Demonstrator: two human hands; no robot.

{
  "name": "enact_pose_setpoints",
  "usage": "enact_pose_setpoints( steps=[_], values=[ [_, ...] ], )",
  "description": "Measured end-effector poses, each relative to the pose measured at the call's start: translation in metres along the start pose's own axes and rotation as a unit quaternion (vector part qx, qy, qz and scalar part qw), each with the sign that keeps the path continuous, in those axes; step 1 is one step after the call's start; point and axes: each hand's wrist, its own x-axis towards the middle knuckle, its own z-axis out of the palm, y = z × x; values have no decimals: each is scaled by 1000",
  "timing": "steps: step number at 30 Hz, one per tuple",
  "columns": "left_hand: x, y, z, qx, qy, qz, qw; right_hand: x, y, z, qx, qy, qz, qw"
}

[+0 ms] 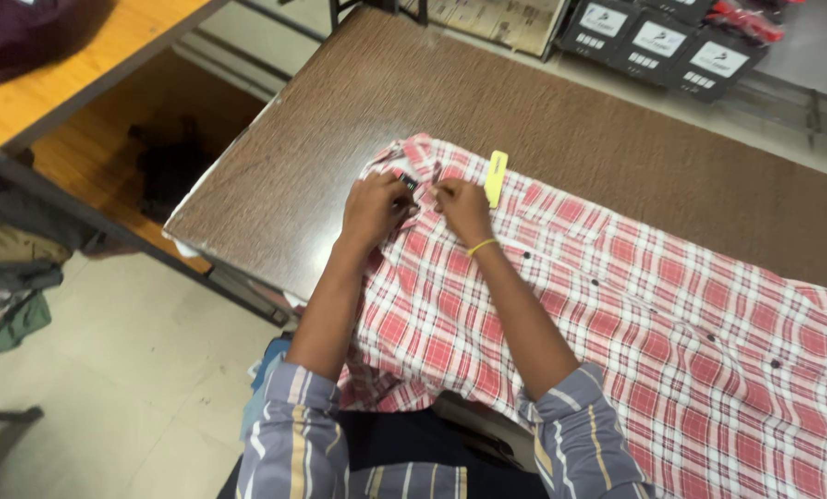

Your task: The person folds a plaid shirt on a wooden table, aligning the sleeves and body, and manipulates a yellow tag attached to the collar.

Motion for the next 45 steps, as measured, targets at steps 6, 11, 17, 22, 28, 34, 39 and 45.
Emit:
enact_pose_setpoints(
  steps=[6,11,17,22,28,34,39,45],
  values=[
    [-3,14,0,57,45,7,997,14,21,-14,122,-89,4,989],
    [-8,15,26,130,67,26,989,12,23,-15,114,-95,-6,989],
    [14,11,59,114,-54,-143,982,0,13,-2,-131,-15,-135,982],
    [34,21,47,88,-191,-265,941,-8,10,-2,-109,10,-132,985],
    [30,15,59,52,-124,-291,947,-6,7,-12,-10,-30,-73,997],
    [13,-7,79,-55,-70,-292,952,-6,6,-12,16,-2,-129,992],
    [11,-6,76,-134,-62,-311,939,-5,9,-11,25,-7,-111,994],
    [16,-11,81,-205,-61,-335,918,0,17,-9,-7,3,-146,989]
  ],
)
